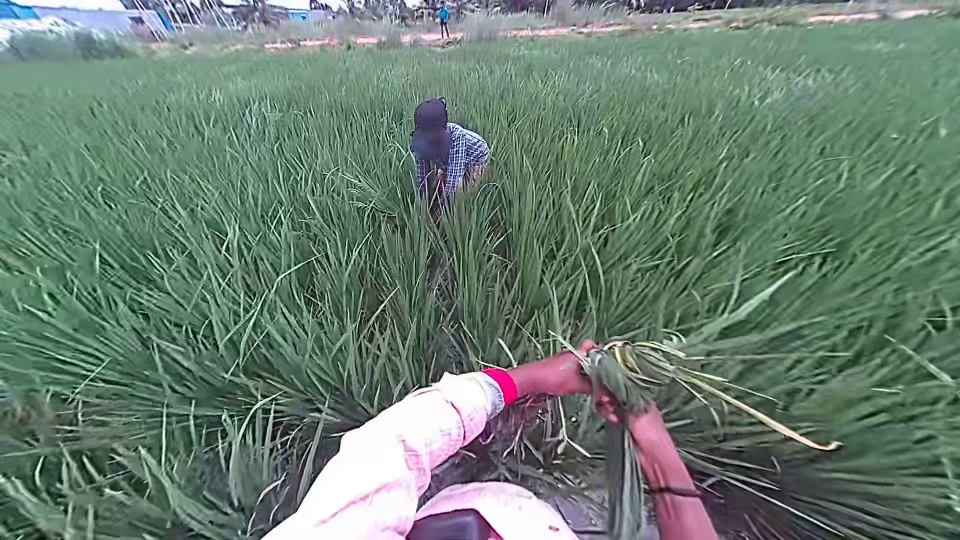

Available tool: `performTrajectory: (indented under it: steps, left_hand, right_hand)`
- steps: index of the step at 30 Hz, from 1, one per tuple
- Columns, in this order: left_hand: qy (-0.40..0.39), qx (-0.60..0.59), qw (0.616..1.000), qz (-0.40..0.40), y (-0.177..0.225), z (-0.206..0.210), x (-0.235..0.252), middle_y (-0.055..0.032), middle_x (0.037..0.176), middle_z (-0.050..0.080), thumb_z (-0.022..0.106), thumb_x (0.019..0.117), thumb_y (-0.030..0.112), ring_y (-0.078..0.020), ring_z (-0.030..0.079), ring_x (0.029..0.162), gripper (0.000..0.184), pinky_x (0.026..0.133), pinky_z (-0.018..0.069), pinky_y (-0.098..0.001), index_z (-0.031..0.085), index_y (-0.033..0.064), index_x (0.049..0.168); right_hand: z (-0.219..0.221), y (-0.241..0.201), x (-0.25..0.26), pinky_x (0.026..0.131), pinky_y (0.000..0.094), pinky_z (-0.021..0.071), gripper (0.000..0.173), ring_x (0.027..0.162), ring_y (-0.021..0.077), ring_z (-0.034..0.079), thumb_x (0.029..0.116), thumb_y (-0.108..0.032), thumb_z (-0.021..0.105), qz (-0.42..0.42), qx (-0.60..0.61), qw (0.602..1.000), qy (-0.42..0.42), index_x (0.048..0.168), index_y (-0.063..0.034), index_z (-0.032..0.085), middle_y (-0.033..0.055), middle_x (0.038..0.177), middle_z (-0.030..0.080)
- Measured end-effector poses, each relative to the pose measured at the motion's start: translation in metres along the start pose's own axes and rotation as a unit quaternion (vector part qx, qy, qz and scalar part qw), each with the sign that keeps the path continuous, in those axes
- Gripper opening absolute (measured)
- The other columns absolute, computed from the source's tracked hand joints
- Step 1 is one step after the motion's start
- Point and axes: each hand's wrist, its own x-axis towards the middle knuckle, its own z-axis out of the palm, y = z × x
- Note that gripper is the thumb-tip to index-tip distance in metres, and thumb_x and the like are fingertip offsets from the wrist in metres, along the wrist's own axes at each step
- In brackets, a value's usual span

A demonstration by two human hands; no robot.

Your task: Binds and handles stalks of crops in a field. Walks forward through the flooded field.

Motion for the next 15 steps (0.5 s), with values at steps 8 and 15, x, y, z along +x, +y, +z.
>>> performTrajectory:
  steps: [8, 15]
  left_hand:
    - [0.045, 0.007, 0.989, -0.143, 0.013, 0.003, 0.015, -0.0323, 0.142, 0.051, 0.071, 0.094, 0.005, -0.0371, 0.052, 0.134, 0.072, 0.114, 0.0396, -0.0494, 0.031, -0.0115, 0.151]
    - [0.041, 0.082, 0.966, -0.242, 0.013, -0.002, 0.033, -0.0313, 0.144, 0.049, 0.06, 0.1006, 0.007, -0.0413, 0.05, 0.135, 0.054, 0.111, 0.0395, -0.057, 0.039, -0.0099, 0.148]
  right_hand:
    - [0.001, -0.009, -0.001, 0.078, 0.039, 0.0502, 0.028, 0.081, 0.0211, 0.06, 0.1047, -0.01, 0.052, -0.055, -0.354, 0.933, 0.014, 0.125, 0.0088, 0.058, 0.017, 0.095, 0.064]
    - [0.02, -0.014, -0.021, 0.101, 0.0609, 0.0483, 0.038, 0.119, 0.052, 0.061, 0.1043, -0.002, 0.051, -0.104, -0.599, 0.793, 0.035, 0.138, 0.0155, 0.049, 0.039, 0.129, 0.057]
